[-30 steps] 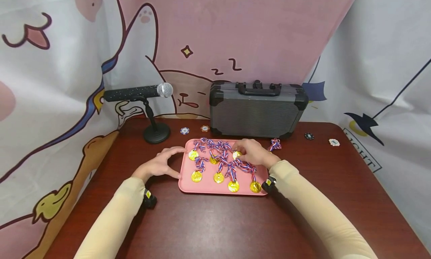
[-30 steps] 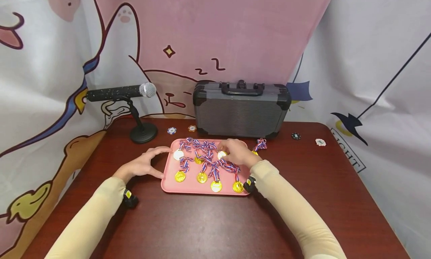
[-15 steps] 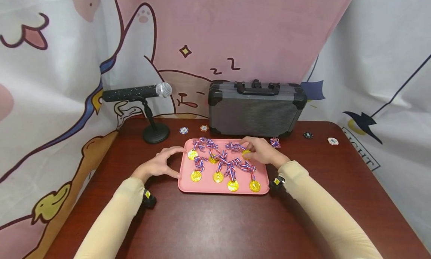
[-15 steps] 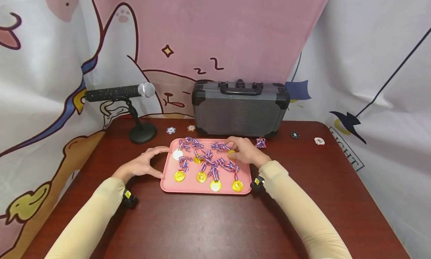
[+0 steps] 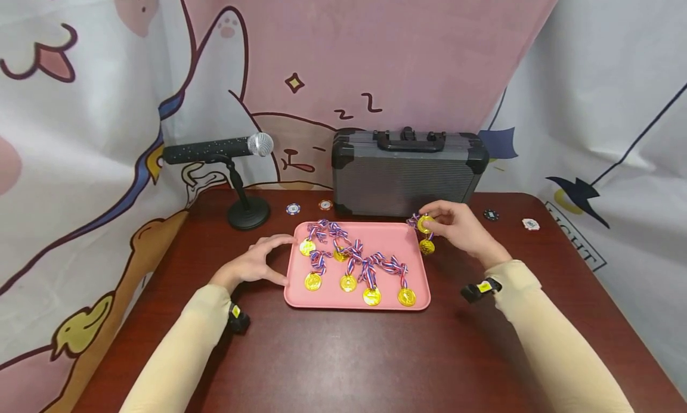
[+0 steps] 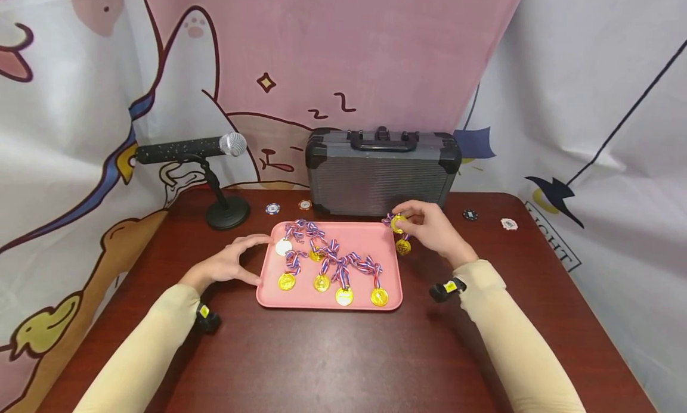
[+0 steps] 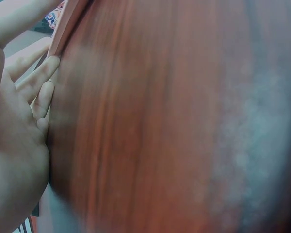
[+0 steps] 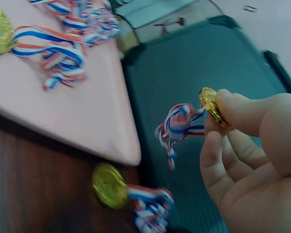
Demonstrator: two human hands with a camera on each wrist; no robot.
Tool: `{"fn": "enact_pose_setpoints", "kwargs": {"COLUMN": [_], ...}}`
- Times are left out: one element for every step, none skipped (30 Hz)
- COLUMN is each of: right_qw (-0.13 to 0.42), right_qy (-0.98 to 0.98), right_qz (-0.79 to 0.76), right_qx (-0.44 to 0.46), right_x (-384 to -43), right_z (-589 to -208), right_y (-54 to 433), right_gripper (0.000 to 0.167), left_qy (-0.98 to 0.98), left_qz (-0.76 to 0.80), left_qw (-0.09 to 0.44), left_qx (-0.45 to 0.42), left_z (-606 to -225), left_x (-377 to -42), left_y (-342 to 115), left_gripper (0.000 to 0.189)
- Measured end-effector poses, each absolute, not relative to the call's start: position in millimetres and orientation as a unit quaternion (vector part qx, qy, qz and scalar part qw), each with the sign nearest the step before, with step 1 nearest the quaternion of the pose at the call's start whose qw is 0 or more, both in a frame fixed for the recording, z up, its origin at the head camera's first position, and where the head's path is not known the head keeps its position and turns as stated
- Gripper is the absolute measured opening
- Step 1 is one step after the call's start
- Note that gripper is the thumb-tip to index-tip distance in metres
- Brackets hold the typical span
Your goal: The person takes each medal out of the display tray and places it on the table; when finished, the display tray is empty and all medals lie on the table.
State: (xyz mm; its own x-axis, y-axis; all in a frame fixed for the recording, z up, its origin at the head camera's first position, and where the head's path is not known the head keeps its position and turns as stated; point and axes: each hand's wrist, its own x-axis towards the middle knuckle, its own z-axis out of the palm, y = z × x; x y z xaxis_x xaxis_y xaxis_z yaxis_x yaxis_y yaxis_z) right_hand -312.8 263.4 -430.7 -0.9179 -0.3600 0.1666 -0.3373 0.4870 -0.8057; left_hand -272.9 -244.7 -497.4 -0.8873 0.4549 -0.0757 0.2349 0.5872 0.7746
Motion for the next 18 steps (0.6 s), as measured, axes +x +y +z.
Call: {"fn": "enact_pose_setpoints", "kwargs": {"right_qw": [0.003,-0.008,-0.020,-0.030,-0.041,-0.050,-0.059,-0.066,-0.070,-0.072,-0.073,-0.073,-0.072,-0.070,-0.068,-0.064,-0.059,-0.052], "right_qy": [0.861,0.859,0.857,0.855,0.853,0.852,0.850,0.851,0.851,0.852,0.853,0.854,0.855,0.857,0.860,0.863,0.867,0.870], "right_qz": [-0.470,-0.475,-0.481,-0.487,-0.492,-0.496,-0.501,-0.501,-0.504,-0.503,-0.503,-0.502,-0.501,-0.498,-0.494,-0.489,-0.482,-0.477], "right_qx": [-0.195,-0.190,-0.184,-0.177,-0.169,-0.161,-0.152,-0.143,-0.134,-0.125,-0.118,-0.113,-0.110,-0.110,-0.109,-0.110,-0.111,-0.113], "right_x": [-310.4,-308.2,-306.8,-305.3,-303.7,-302.6,-302.0,-301.4,-300.8,-300.0,-299.7,-299.9,-300.1,-300.6,-301.2,-302.1,-302.9,-304.0], "right_z": [-426.9,-423.3,-420.7,-417.5,-414.6,-412.6,-411.7,-411.7,-412.4,-413.4,-415.9,-419.6,-423.8,-428.6,-433.9,-439.4,-445.0,-450.8], "right_y": [269.9,276.4,283.3,289.6,295.6,301.6,307.1,312.2,316.9,320.2,323.2,325.6,327.3,328.6,329.3,329.1,328.9,328.6], "right_gripper": [0.031,0.031,0.032,0.033,0.034,0.036,0.037,0.038,0.038,0.039,0.039,0.038,0.037,0.036,0.036,0.035,0.034,0.033], "left_qy": [0.880,0.880,0.880,0.881,0.881,0.881,0.881,0.882,0.881,0.881,0.881,0.881,0.882,0.882,0.882,0.882,0.883,0.883], "left_qz": [0.411,0.410,0.410,0.409,0.408,0.408,0.408,0.407,0.407,0.407,0.407,0.407,0.406,0.405,0.406,0.405,0.404,0.403], "left_qw": [0.134,0.133,0.132,0.130,0.130,0.129,0.130,0.130,0.131,0.131,0.132,0.132,0.131,0.130,0.129,0.127,0.126,0.125], "left_qx": [0.196,0.197,0.198,0.199,0.199,0.200,0.201,0.201,0.202,0.201,0.201,0.200,0.201,0.202,0.202,0.203,0.204,0.206], "left_z": [-497.9,-498.2,-498.4,-498.6,-498.8,-498.8,-498.9,-498.9,-499.0,-498.9,-498.9,-499.0,-499.1,-499.2,-499.5,-499.6,-499.9,-500.2], "left_x": [-273.0,-273.2,-273.5,-273.4,-273.4,-273.3,-273.1,-273.0,-272.8,-272.7,-272.6,-272.6,-272.8,-272.9,-273.2,-273.2,-273.2,-273.2], "left_y": [-244.6,-244.6,-244.6,-244.7,-244.7,-244.8,-244.9,-245.1,-245.2,-245.3,-245.5,-245.4,-245.4,-245.1,-244.8,-244.9,-244.9,-244.9], "left_gripper": [0.096,0.096,0.095,0.095,0.095,0.095,0.095,0.095,0.095,0.096,0.096,0.096,0.096,0.096,0.096,0.096,0.096,0.096]}}
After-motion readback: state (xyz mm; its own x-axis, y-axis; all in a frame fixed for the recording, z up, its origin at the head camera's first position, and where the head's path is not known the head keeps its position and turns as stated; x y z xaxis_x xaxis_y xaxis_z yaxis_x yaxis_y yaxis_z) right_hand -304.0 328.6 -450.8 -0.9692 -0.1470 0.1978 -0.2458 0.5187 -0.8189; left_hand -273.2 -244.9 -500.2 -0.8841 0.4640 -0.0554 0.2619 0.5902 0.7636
